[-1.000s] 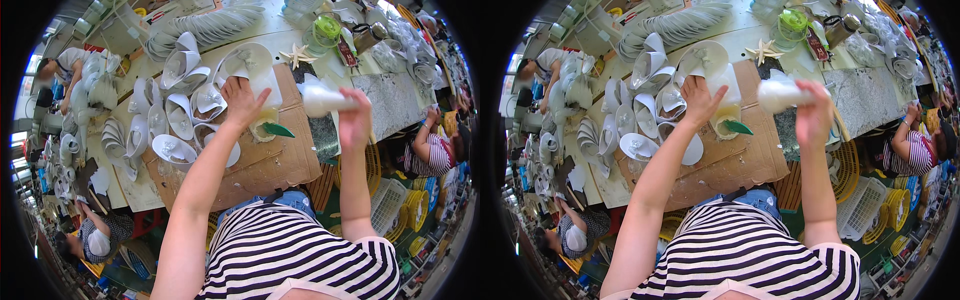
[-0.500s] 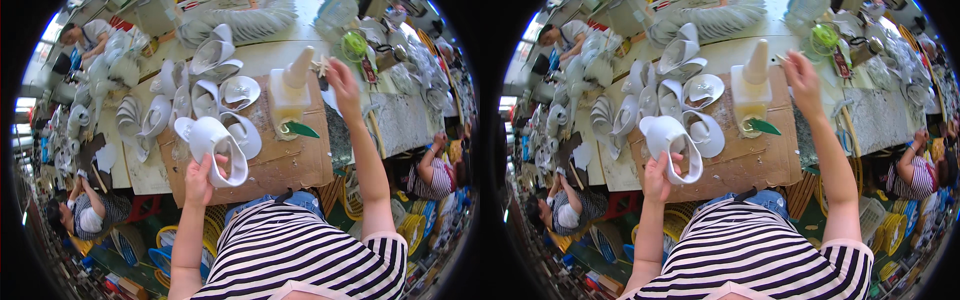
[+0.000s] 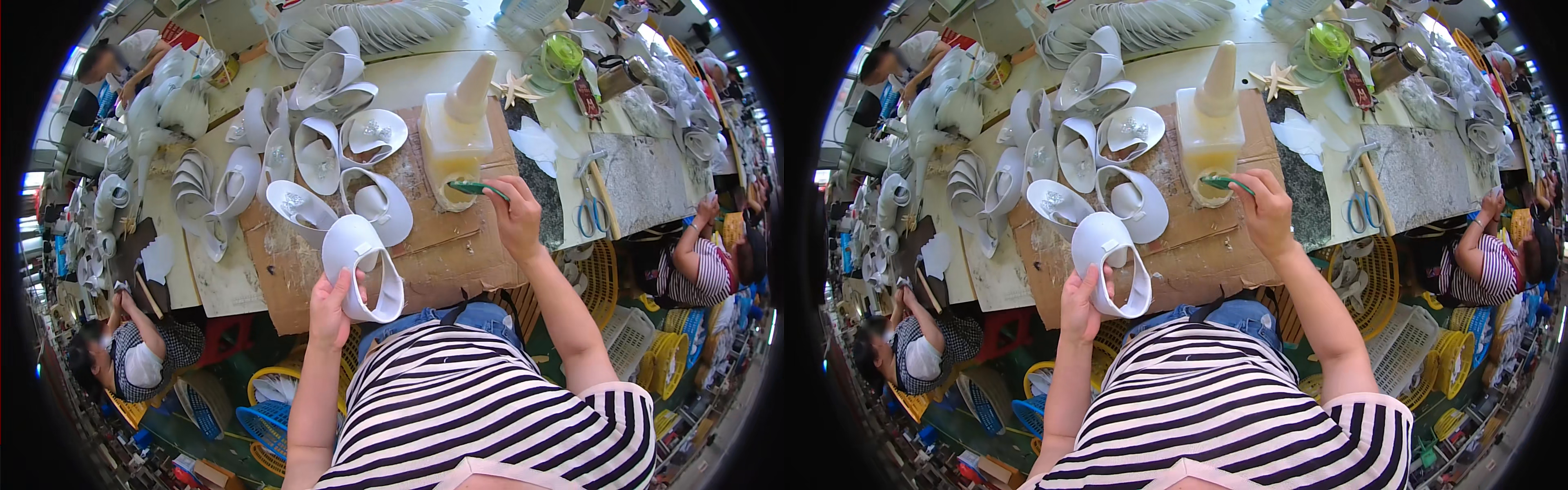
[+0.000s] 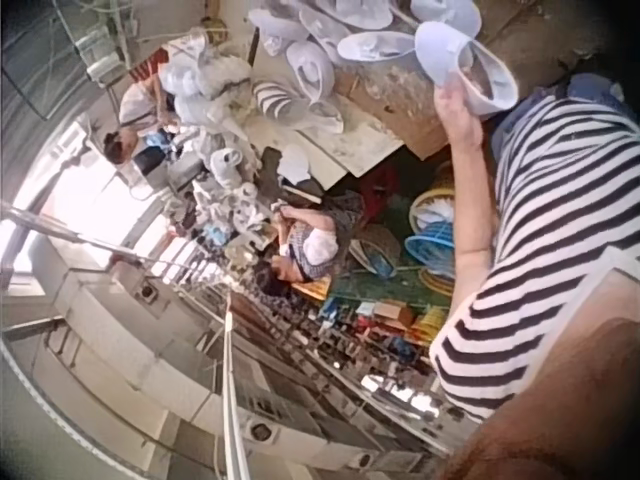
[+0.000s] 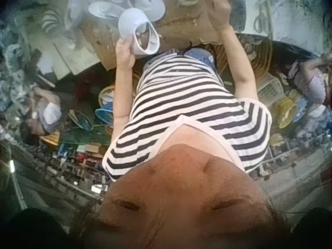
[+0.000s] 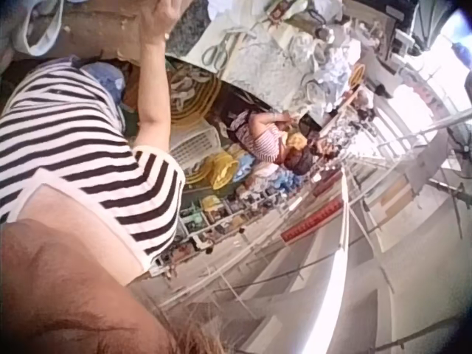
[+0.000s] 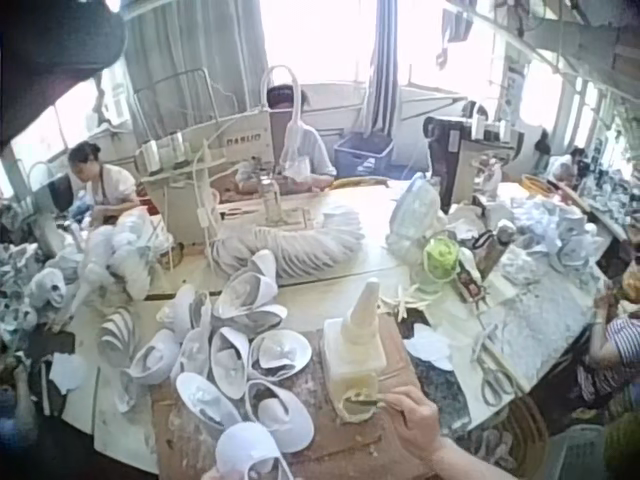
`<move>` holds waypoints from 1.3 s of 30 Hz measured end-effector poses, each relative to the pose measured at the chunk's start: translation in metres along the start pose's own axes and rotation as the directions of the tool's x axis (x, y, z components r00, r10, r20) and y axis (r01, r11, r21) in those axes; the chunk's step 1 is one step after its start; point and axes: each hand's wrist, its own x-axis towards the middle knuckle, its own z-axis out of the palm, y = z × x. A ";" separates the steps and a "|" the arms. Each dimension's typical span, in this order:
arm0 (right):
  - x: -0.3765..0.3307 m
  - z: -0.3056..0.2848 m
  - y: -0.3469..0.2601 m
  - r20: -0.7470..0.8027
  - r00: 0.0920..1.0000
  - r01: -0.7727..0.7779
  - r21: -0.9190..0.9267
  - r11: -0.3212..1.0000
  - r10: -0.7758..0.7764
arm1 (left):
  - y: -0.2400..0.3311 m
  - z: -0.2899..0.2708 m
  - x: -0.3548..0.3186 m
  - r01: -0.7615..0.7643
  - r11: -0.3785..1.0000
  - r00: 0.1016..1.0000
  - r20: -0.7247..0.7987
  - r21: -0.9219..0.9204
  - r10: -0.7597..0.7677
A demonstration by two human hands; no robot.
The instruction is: The recorder applies glue to white shoe upper components using a brush and organizes them into baskets.
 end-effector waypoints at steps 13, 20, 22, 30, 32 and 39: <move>-0.023 -0.015 0.025 0.016 0.900 -0.418 0.323 0.849 0.436 | -0.010 -0.017 -0.004 0.003 1.000 1.000 -0.026 0.026 -0.003; -0.040 -0.022 0.049 0.000 0.802 -0.576 0.261 0.775 0.597 | -0.008 -0.009 -0.003 -0.010 1.000 0.999 -0.037 0.023 0.011; -0.032 -0.031 0.032 -0.043 0.882 -0.455 0.187 0.871 0.470 | -0.007 -0.010 -0.002 0.000 0.999 1.000 -0.027 0.054 0.001; -0.038 -0.040 0.013 0.145 0.972 -0.185 -0.022 0.983 0.186 | -0.004 0.005 0.005 0.039 0.998 0.999 0.000 -0.039 -0.039; -0.040 -0.040 0.025 0.096 0.816 -0.561 0.369 0.741 0.570 | -0.001 0.012 0.005 0.023 0.998 0.999 0.028 -0.065 -0.022; 0.003 -0.014 -0.068 0.313 0.747 -0.598 0.702 0.387 0.586 | -0.002 0.030 0.016 0.062 0.997 0.986 0.157 -0.055 -0.053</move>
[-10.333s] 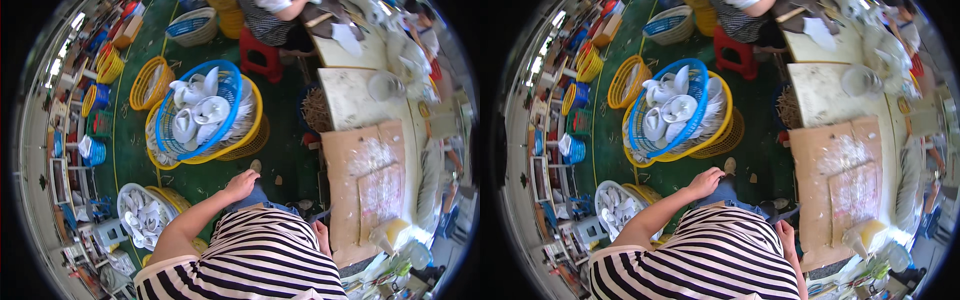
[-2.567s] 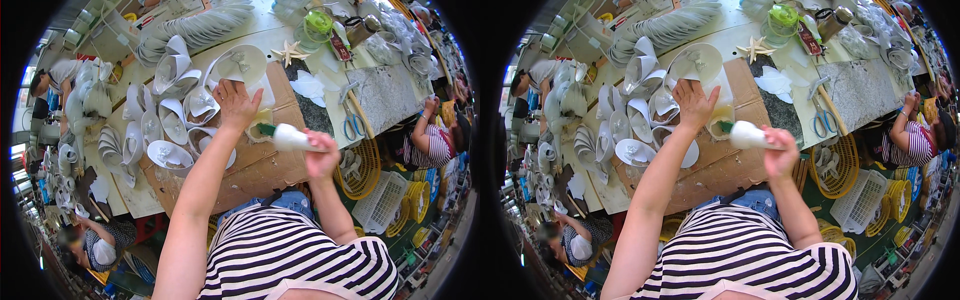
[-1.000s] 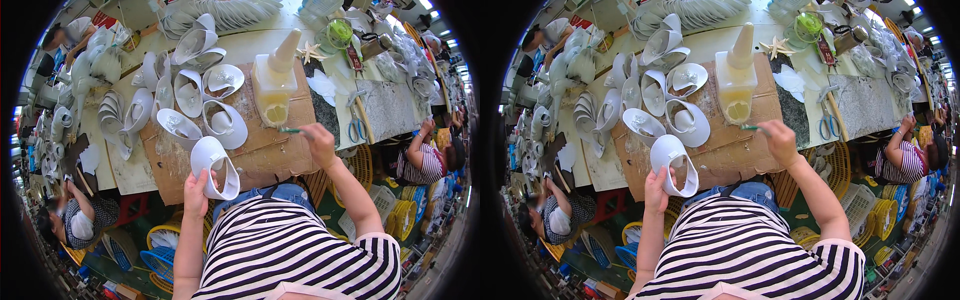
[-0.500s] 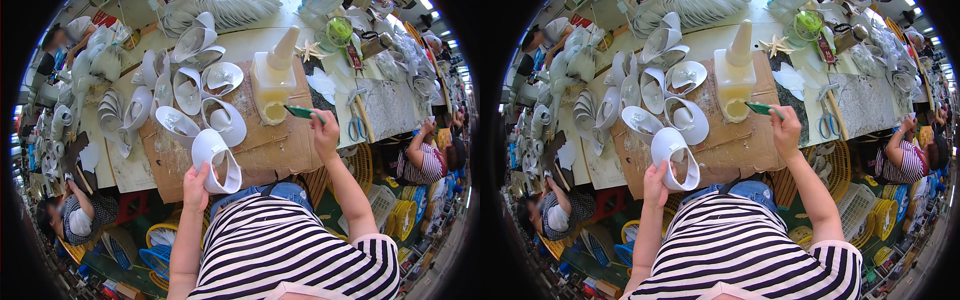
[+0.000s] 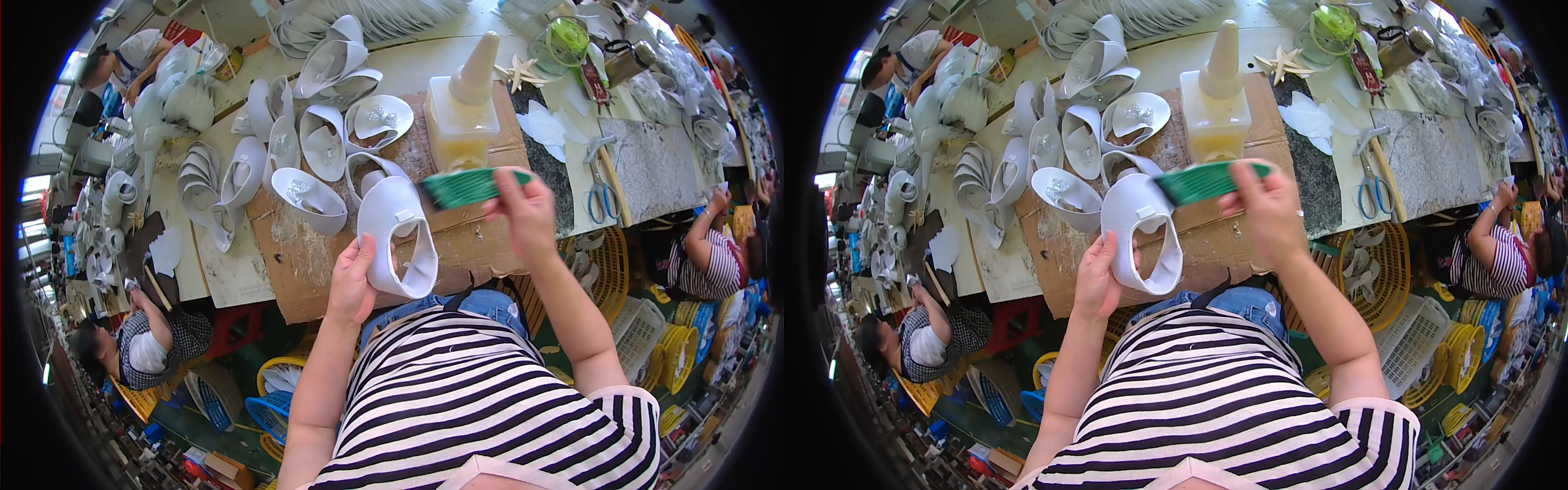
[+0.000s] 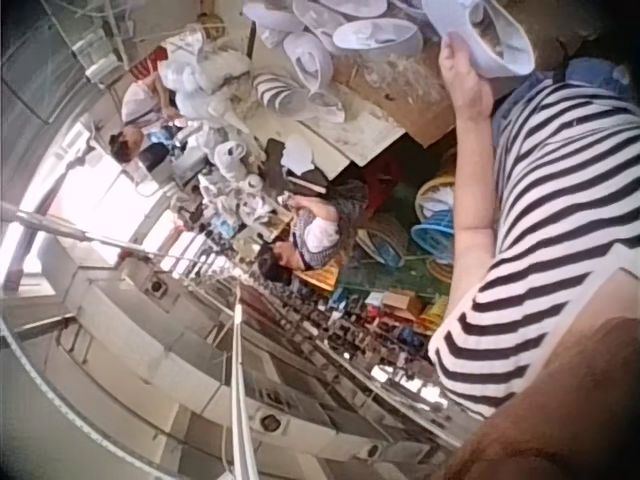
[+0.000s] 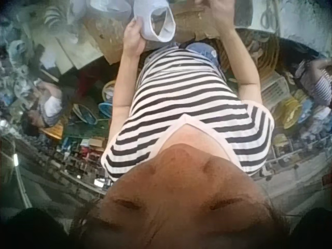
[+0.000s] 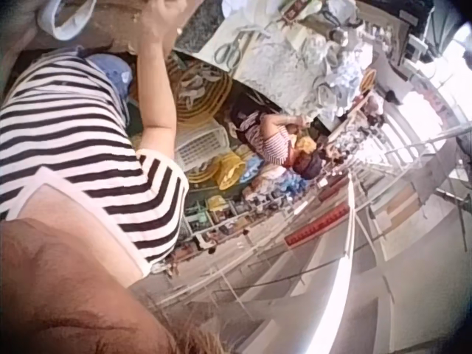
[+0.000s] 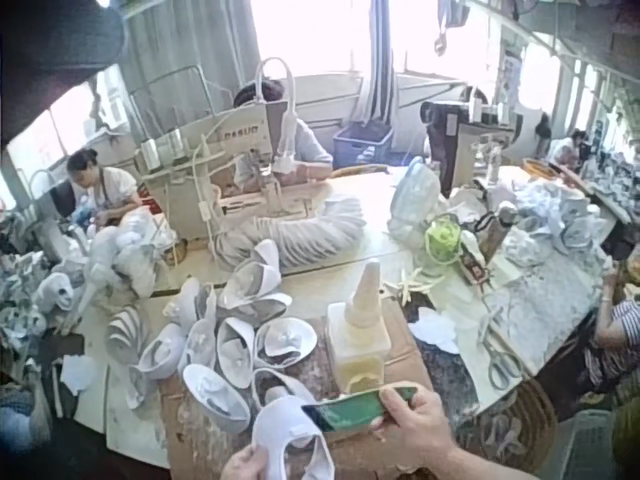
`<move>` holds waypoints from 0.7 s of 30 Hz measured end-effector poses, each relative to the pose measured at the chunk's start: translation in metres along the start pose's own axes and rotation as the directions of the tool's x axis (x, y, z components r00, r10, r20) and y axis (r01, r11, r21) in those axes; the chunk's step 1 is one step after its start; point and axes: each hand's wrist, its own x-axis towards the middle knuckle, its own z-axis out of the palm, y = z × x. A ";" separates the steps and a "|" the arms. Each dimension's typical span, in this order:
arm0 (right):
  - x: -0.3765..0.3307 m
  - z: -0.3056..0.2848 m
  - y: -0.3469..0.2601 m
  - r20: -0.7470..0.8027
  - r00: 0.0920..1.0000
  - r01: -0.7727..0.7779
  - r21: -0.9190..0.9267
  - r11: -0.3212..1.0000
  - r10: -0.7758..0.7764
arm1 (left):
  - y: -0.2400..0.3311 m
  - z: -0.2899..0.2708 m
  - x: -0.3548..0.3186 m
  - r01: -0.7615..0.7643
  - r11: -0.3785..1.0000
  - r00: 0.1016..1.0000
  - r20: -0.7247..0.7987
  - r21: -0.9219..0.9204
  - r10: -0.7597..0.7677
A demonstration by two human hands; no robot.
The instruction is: The recorder applies glue to white shoe upper components using a brush and organizes them into baskets.
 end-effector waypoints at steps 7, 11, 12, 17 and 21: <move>-0.005 0.026 0.011 0.182 0.845 0.530 -0.411 0.742 -0.502 | 0.006 0.018 0.004 0.001 1.000 0.999 0.042 0.027 -0.002; -0.013 0.025 -0.002 0.340 0.797 0.604 -0.434 0.669 -0.499 | 0.010 0.024 0.005 -0.003 1.000 1.000 0.030 0.018 0.002; -0.006 0.025 -0.002 0.297 0.800 0.599 -0.397 0.695 -0.520 | 0.012 0.028 0.004 0.006 1.000 1.000 0.013 0.019 -0.006; -0.011 0.019 -0.011 0.627 0.587 0.799 -0.349 0.490 -0.511 | 0.017 0.028 0.007 0.048 0.993 0.993 0.111 -0.112 -0.036; -0.001 0.017 -0.009 0.619 0.523 0.840 -0.260 0.476 -0.586 | 0.028 0.039 0.010 0.050 0.982 0.995 0.093 -0.184 -0.034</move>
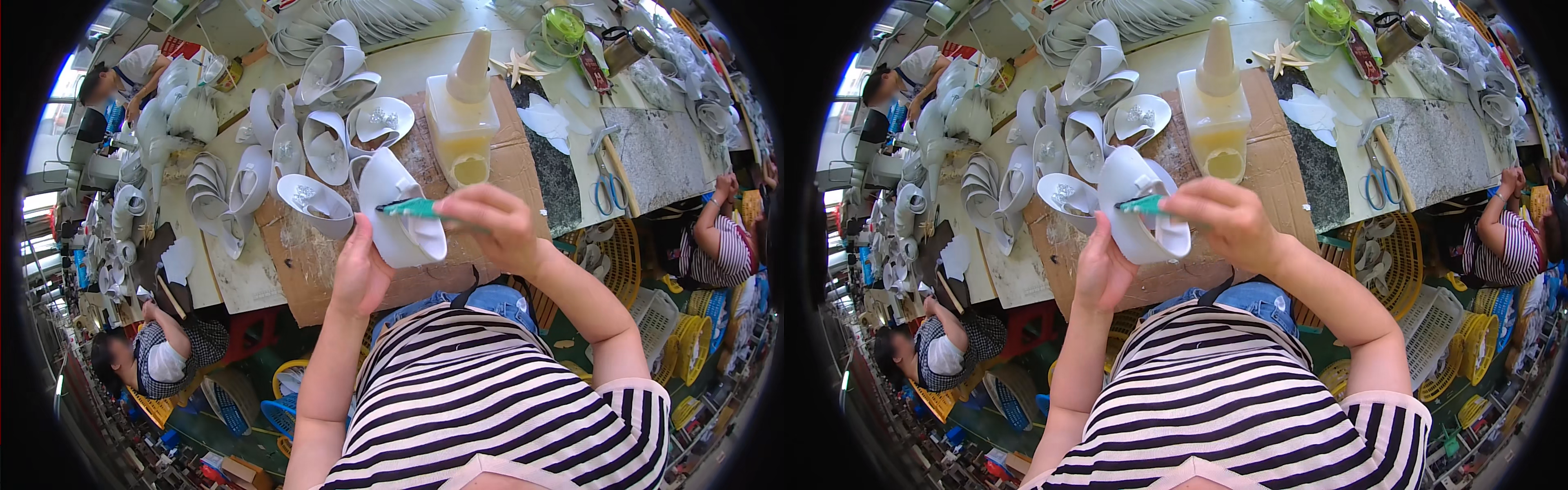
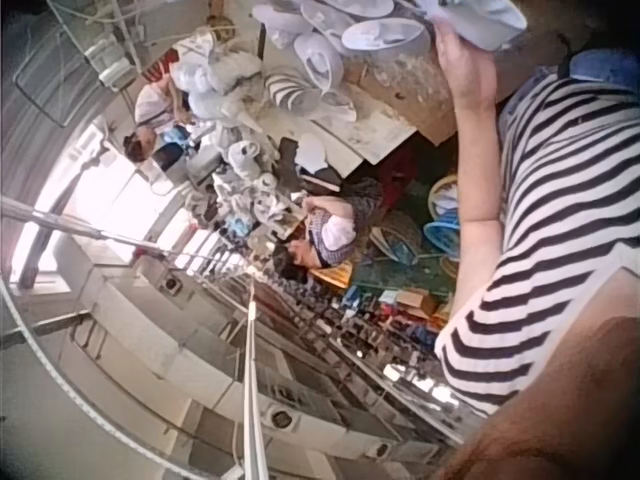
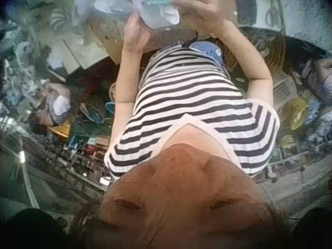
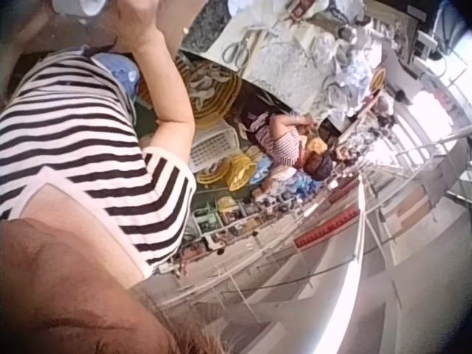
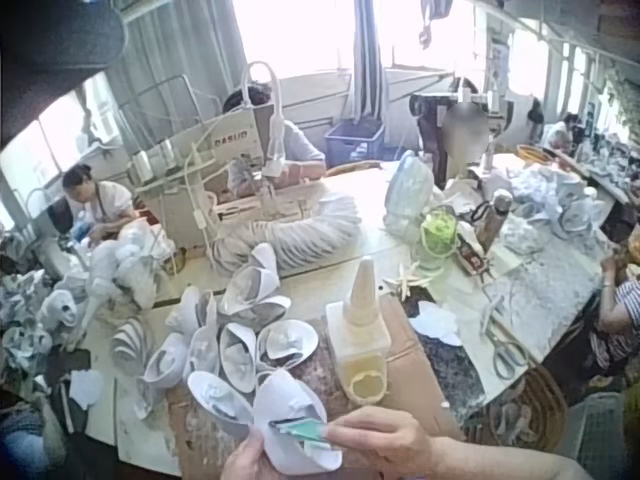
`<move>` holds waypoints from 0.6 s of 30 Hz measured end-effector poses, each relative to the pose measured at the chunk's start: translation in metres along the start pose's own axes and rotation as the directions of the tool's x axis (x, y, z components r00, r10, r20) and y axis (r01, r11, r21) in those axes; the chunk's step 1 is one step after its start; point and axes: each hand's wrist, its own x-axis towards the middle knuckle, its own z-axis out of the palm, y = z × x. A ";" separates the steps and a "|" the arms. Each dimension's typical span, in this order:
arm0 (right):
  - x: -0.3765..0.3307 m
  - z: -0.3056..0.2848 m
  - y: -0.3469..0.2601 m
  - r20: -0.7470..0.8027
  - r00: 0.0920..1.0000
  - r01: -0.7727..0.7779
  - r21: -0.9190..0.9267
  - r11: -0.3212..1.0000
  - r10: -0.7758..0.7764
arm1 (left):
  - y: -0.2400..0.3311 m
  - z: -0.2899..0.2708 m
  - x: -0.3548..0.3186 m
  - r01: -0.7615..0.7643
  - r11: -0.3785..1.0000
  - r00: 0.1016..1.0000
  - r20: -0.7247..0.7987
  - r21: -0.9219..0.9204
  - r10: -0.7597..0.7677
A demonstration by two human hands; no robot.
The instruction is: The recorder applies glue to white shoe upper components using a brush and organizes them into baskets.
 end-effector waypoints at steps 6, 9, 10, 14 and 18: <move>-0.001 -0.018 -0.018 0.348 0.873 0.371 -0.015 0.929 -0.343 | 0.015 -0.006 0.009 -0.040 0.999 0.999 -0.035 -0.021 0.039; 0.003 -0.025 -0.016 0.251 0.914 0.348 -0.081 0.934 -0.319 | 0.016 0.003 0.012 -0.064 0.998 0.998 -0.006 -0.006 0.064; 0.002 -0.024 -0.015 0.257 0.908 0.366 -0.102 0.925 -0.331 | 0.018 0.007 0.013 -0.046 0.999 0.999 0.007 -0.028 0.047; -0.009 -0.030 -0.016 0.223 0.945 0.277 -0.167 0.946 -0.237 | 0.021 0.007 0.017 0.004 0.998 1.000 0.003 -0.061 -0.004; -0.012 -0.052 -0.012 -0.150 0.912 -0.359 0.164 0.919 0.383 | 0.024 0.000 0.017 -0.005 0.991 1.000 0.018 -0.132 0.008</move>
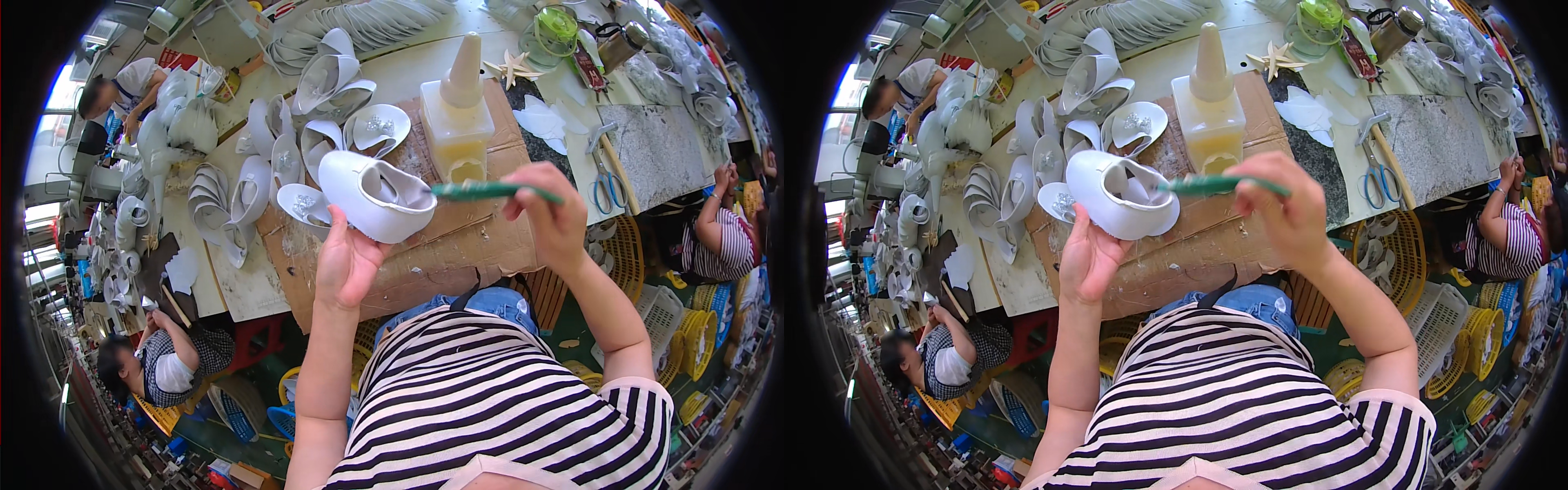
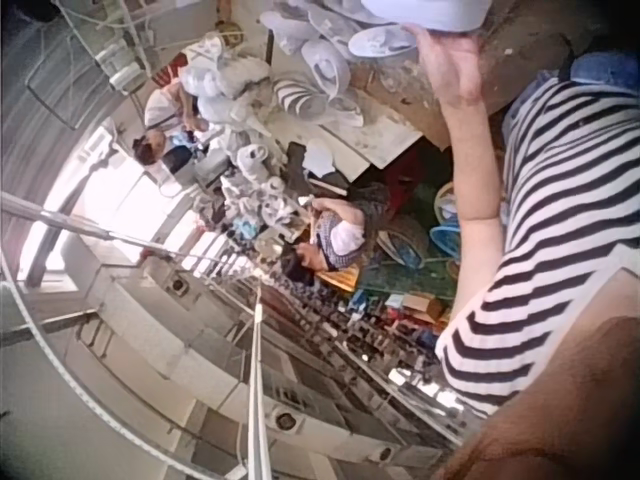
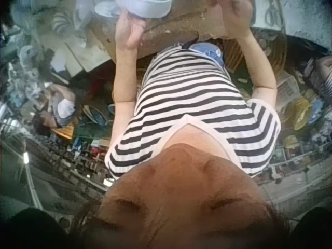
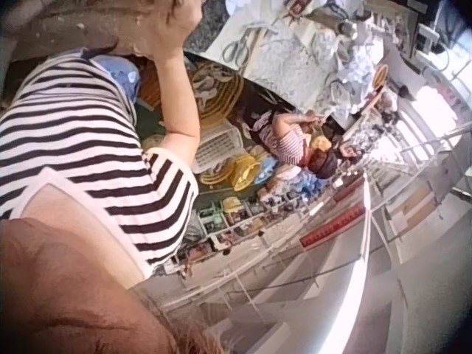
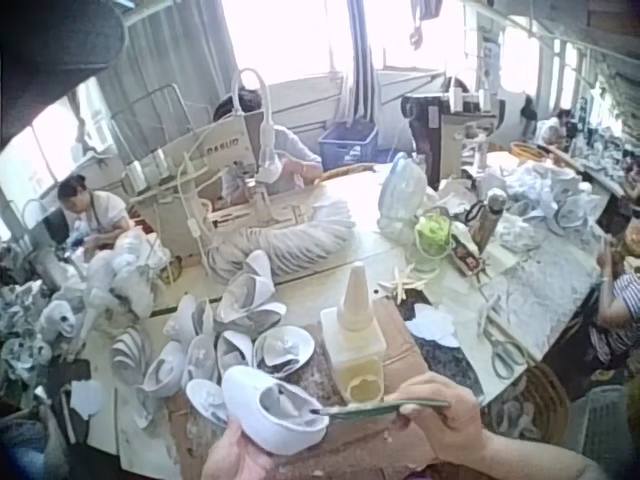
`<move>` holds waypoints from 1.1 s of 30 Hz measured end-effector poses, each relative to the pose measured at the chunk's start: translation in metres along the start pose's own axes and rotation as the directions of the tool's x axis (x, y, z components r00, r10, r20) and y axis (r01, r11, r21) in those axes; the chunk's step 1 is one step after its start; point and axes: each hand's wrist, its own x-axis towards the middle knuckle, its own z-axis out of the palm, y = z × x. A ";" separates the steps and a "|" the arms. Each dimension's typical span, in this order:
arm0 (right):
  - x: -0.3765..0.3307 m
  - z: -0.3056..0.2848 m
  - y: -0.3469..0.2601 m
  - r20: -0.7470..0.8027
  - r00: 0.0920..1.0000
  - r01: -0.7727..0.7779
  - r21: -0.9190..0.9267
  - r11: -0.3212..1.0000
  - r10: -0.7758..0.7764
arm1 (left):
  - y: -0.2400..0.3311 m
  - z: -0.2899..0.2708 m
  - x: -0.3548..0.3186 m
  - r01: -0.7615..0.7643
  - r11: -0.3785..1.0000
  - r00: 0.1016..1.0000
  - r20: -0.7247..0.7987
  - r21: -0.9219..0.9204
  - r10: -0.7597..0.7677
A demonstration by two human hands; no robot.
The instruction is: The recorder applies glue to white shoe upper components using a brush and organizes them into baskets.
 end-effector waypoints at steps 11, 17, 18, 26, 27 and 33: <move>-0.009 0.022 -0.008 -0.239 0.956 -0.020 0.525 0.851 0.170 | -0.017 -0.002 0.011 0.089 0.976 0.996 0.029 -0.198 -0.085; -0.020 0.030 -0.010 -0.180 0.977 0.129 0.080 0.988 -0.113 | -0.027 0.010 0.011 0.062 0.982 0.998 0.038 -0.178 -0.056; -0.027 0.029 -0.006 -0.200 0.977 0.103 0.123 0.987 -0.077 | -0.027 0.008 0.013 0.051 0.980 0.997 0.060 -0.191 -0.041; -0.018 0.033 -0.006 -0.357 0.927 0.085 0.497 0.863 0.115 | -0.030 0.001 0.019 0.167 0.915 0.971 0.220 -0.367 -0.089; -0.022 0.032 -0.002 -0.284 0.950 0.028 0.499 0.866 0.133 | -0.030 -0.002 0.021 0.167 0.913 0.970 0.229 -0.372 -0.084; -0.016 0.001 0.038 -0.322 0.846 -0.258 0.451 0.855 0.425 | -0.018 -0.024 0.014 0.186 0.891 0.977 0.176 -0.414 -0.122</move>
